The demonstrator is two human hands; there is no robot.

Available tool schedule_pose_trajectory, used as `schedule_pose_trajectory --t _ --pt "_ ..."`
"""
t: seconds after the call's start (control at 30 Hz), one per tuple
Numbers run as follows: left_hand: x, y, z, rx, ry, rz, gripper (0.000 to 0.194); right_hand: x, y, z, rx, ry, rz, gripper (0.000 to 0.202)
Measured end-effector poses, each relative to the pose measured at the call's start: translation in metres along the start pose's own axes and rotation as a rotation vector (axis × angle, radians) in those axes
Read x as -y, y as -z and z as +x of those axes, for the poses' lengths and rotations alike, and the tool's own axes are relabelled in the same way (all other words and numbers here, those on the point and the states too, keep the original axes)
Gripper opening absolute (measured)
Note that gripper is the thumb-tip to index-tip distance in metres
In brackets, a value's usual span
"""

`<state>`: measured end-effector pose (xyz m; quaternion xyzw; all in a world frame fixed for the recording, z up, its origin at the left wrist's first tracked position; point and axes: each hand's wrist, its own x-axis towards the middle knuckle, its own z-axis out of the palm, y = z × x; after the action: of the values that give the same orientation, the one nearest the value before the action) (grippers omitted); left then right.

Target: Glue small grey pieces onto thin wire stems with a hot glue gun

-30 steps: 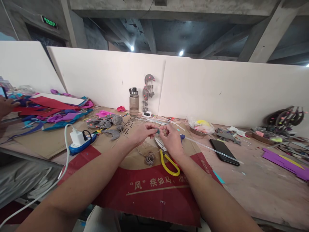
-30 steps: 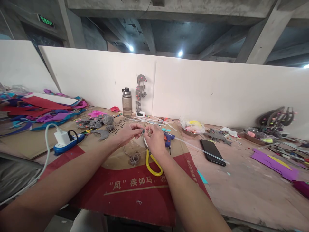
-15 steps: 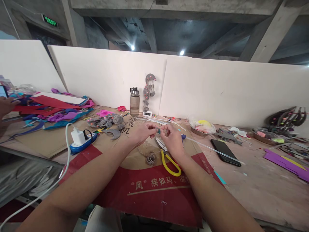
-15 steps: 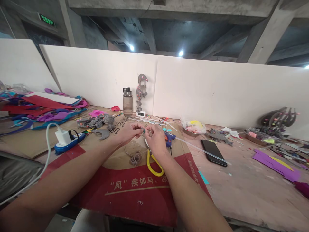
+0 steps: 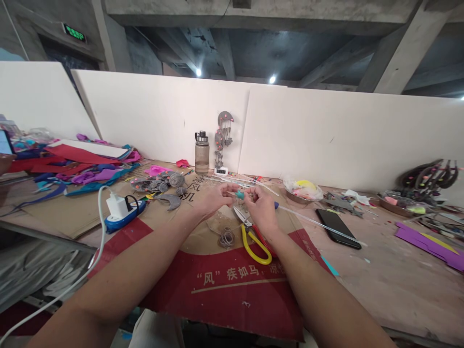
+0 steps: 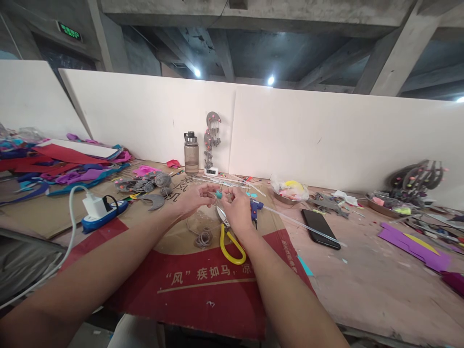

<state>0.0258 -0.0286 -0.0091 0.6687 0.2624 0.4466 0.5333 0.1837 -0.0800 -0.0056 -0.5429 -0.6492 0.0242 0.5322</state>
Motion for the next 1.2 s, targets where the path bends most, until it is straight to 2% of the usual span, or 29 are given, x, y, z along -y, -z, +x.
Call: schedule_pose_trajectory --t 0.13,0.27,0.6,0.8,1.03,1.2 --pt "0.001 0.006 0.003 -0.163 0.098 -0.034 0.019 -0.007 -0.001 0.004 -0.034 -0.080 0.042 0.015" --pt "0.003 0.018 0.004 -0.239 0.060 -0.034 0.011 -0.008 -0.001 0.005 -0.037 -0.104 0.084 0.016" --pt "0.025 0.041 0.014 -0.354 -0.018 0.211 0.016 -0.004 0.000 0.004 -0.031 -0.100 0.069 0.018" --pt "0.025 0.038 0.012 -0.312 -0.078 0.329 0.015 -0.004 -0.001 0.004 -0.030 -0.102 0.076 0.019" --pt "0.028 0.037 0.011 -0.398 -0.105 0.382 0.020 -0.007 -0.004 0.003 -0.012 -0.078 0.066 0.018" --pt "0.026 0.039 0.010 -0.436 -0.094 0.571 0.029 -0.007 -0.003 0.002 0.005 -0.081 0.045 0.017"
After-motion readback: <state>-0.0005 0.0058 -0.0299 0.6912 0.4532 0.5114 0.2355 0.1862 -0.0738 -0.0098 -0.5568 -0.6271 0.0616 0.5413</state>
